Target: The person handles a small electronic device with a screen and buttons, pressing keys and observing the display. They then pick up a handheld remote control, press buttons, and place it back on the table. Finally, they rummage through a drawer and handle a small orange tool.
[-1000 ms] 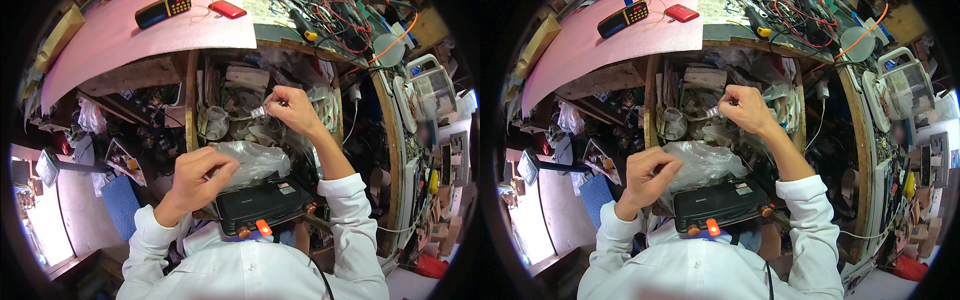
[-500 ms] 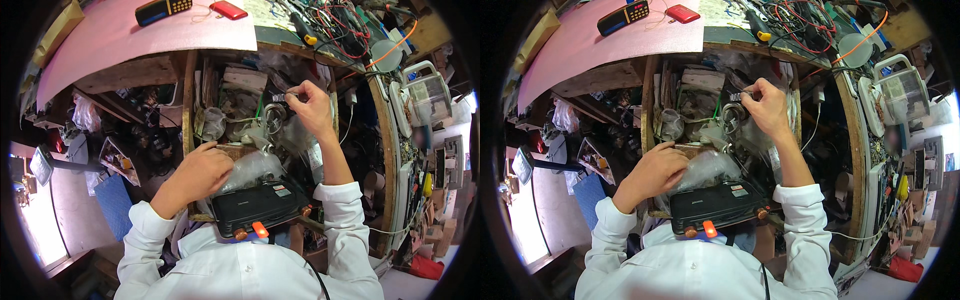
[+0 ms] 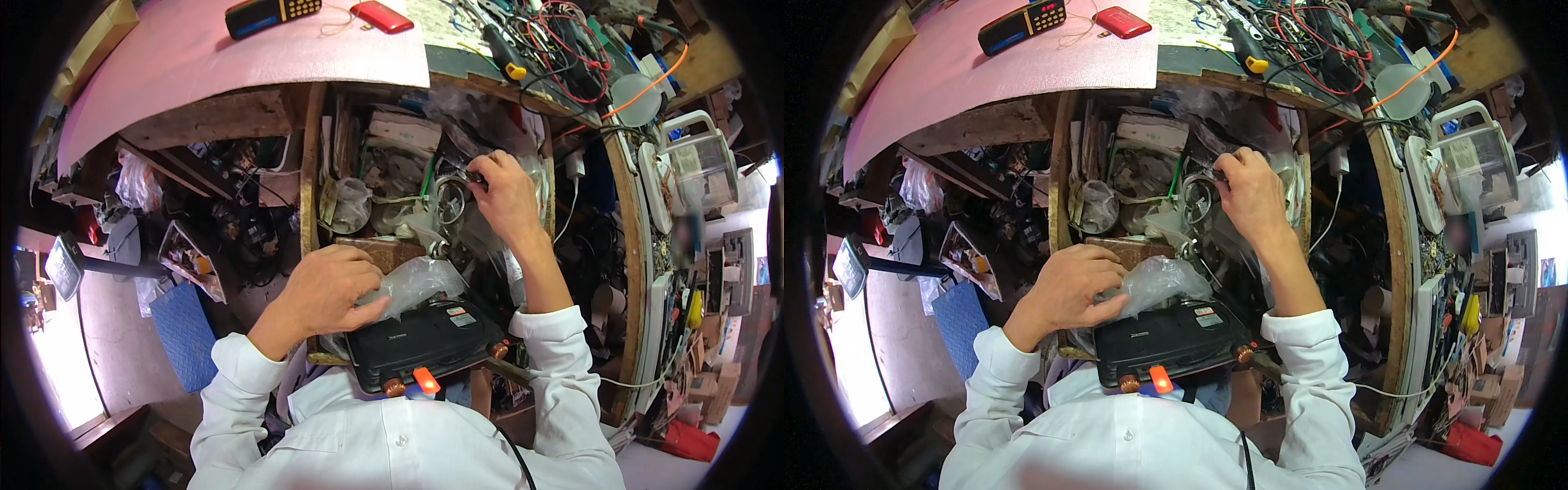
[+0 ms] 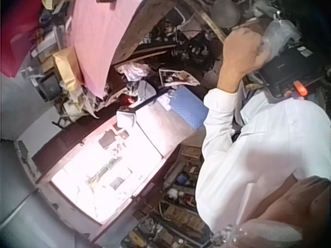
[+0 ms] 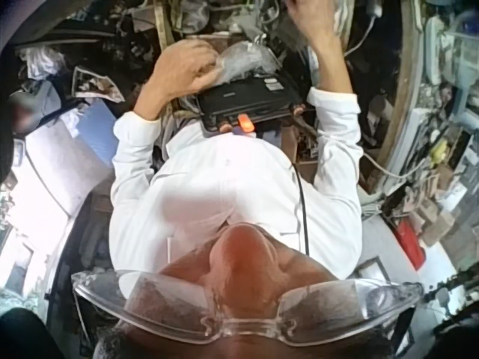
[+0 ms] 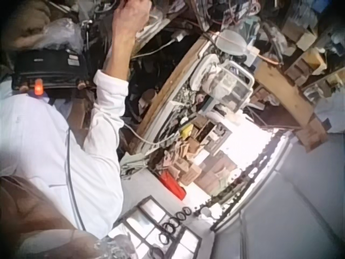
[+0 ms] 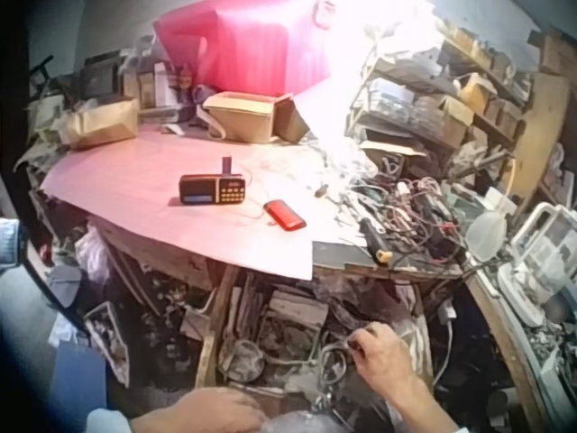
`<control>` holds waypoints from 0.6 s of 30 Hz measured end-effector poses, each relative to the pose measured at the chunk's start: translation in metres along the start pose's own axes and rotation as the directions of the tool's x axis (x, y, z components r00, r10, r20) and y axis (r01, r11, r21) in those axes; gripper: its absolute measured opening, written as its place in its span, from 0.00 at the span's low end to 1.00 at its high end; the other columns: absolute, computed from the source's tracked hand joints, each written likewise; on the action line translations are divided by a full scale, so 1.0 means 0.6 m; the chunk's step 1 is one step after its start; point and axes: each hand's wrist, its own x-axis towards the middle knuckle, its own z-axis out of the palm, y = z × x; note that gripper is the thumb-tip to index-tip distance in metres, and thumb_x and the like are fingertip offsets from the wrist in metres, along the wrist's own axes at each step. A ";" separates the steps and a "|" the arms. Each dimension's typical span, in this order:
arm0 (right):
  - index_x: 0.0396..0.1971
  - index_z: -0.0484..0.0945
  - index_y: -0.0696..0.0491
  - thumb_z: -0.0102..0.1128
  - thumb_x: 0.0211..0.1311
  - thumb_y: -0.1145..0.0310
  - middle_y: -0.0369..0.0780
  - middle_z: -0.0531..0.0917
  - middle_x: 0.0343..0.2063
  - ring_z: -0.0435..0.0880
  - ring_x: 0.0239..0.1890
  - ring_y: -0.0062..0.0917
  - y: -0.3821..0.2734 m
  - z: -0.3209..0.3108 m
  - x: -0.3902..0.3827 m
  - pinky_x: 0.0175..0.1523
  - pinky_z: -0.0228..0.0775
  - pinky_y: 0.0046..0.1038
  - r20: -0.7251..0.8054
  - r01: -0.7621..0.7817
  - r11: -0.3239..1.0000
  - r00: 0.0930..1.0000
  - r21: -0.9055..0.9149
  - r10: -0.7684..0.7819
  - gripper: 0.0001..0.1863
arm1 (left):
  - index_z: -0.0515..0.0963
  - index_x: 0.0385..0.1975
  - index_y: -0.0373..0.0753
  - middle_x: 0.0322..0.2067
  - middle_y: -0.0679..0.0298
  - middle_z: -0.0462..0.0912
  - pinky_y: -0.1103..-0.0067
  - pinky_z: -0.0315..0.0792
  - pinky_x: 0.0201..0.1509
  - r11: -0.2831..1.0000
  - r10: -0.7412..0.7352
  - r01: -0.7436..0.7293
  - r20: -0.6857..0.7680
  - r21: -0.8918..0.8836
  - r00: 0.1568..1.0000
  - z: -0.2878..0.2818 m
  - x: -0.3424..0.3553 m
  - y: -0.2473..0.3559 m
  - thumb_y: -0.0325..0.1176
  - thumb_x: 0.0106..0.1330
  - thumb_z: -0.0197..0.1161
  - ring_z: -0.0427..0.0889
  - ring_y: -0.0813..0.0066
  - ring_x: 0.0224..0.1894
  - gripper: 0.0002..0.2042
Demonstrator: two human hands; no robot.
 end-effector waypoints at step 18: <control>0.40 0.88 0.48 0.62 0.59 0.74 0.46 0.87 0.36 0.87 0.41 0.45 -0.100 0.080 0.109 0.45 0.81 0.43 0.552 0.424 0.904 0.768 -0.060 -0.323 0.11 | 0.84 0.23 0.38 0.30 0.60 0.88 0.70 0.80 0.43 0.996 -0.054 0.058 -0.060 0.069 0.997 0.013 0.005 -0.003 0.41 0.68 0.69 0.87 0.62 0.38 0.14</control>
